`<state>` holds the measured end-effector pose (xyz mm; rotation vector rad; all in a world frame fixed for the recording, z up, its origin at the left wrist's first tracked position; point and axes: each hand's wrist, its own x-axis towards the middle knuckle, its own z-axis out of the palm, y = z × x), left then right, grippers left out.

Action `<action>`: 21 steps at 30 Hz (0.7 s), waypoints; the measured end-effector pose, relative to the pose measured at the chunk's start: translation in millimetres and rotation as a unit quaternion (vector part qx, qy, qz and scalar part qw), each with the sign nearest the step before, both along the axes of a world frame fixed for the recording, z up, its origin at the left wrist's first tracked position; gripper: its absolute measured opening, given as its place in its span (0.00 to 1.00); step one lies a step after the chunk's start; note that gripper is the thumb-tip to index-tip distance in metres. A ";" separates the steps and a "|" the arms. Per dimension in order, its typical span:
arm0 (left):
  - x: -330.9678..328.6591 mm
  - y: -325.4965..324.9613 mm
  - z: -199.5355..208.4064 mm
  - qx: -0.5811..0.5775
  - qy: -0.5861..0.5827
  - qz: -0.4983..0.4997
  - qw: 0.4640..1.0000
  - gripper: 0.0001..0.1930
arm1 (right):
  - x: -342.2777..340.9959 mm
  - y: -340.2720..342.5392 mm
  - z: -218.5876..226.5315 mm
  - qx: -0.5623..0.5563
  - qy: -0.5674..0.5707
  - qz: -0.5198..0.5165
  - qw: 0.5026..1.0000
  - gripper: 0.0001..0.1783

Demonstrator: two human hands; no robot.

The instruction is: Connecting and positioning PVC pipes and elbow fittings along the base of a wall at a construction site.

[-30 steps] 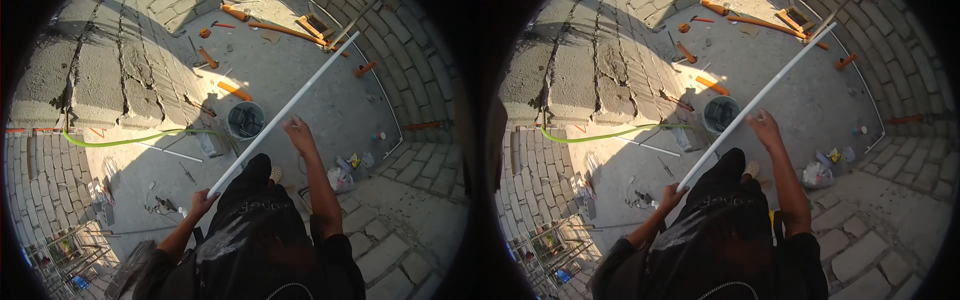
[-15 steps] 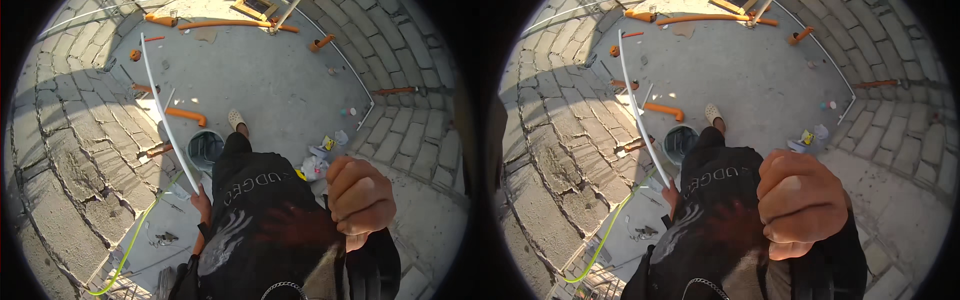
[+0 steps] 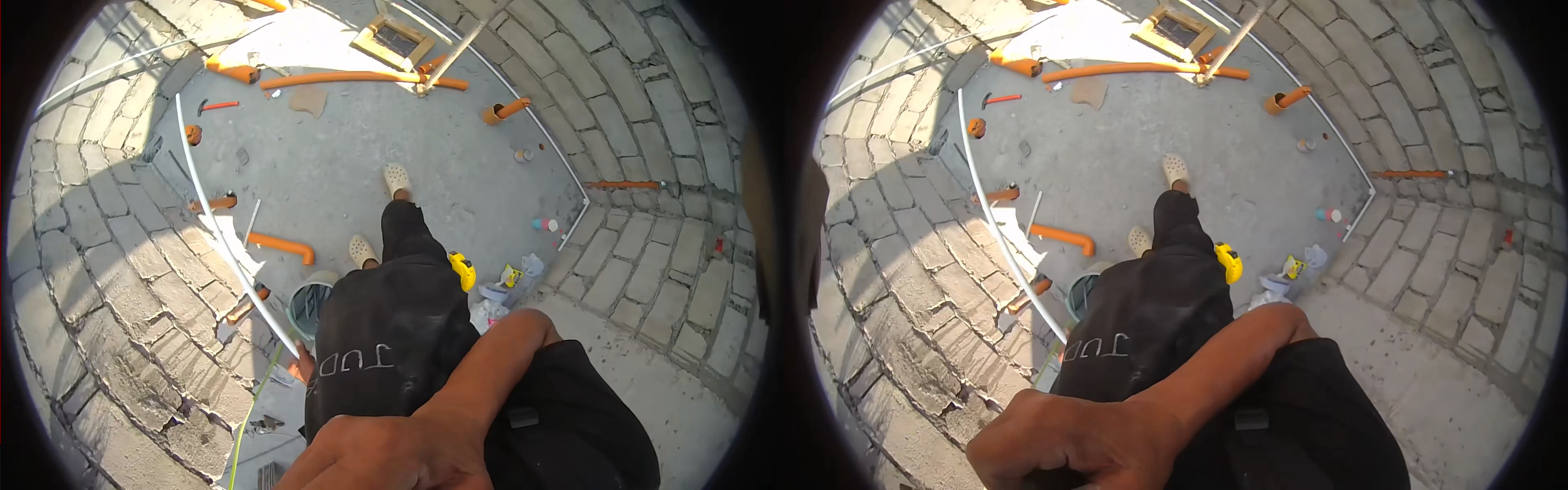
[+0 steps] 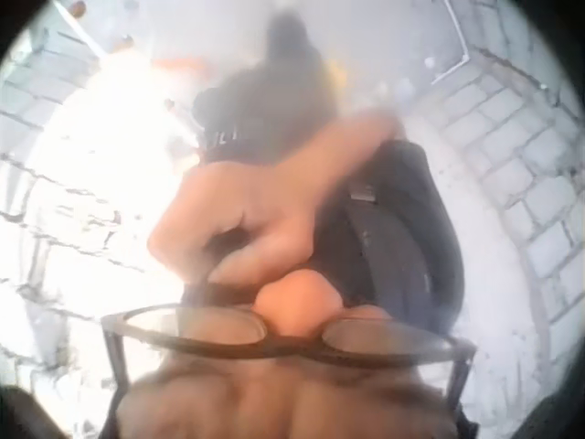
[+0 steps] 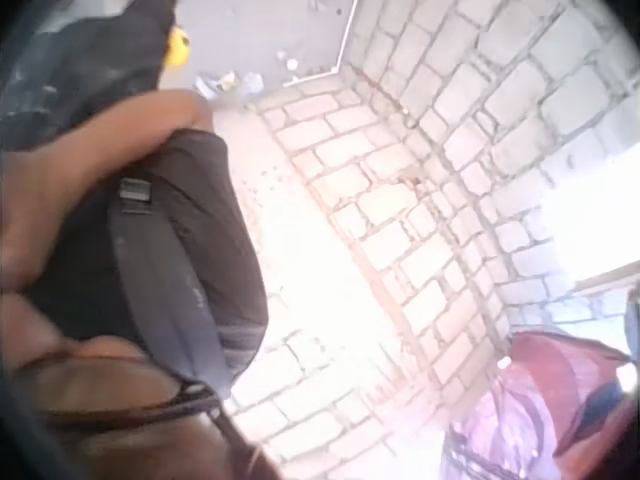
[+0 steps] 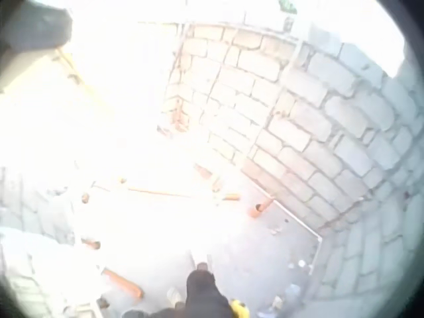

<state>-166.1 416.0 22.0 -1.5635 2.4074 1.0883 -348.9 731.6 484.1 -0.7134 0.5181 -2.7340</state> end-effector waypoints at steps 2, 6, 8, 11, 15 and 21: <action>4.5 34.3 2.2 0.102 0.099 0.075 0.987 0.26 | -19.8 20.2 1.0 -0.027 -0.017 0.065 0.997 0.12; -43.8 122.4 69.0 0.329 0.340 0.049 0.879 0.23 | -71.3 72.6 -36.7 0.119 0.137 0.076 0.980 0.11; -41.7 148.3 42.2 0.057 0.152 0.081 0.984 0.23 | -132.7 135.2 -59.3 0.198 0.193 0.091 0.957 0.19; -53.3 185.7 37.3 0.028 0.107 0.095 0.989 0.24 | -200.8 208.4 -28.4 0.320 0.295 -0.093 0.896 0.39; -51.6 220.6 50.1 0.015 0.154 0.178 0.972 0.24 | -271.2 307.2 -46.5 0.309 0.305 -0.068 0.898 0.38; -66.5 287.3 53.2 0.035 0.114 0.224 0.967 0.26 | -434.8 532.8 -85.9 0.294 0.367 -0.047 0.881 0.37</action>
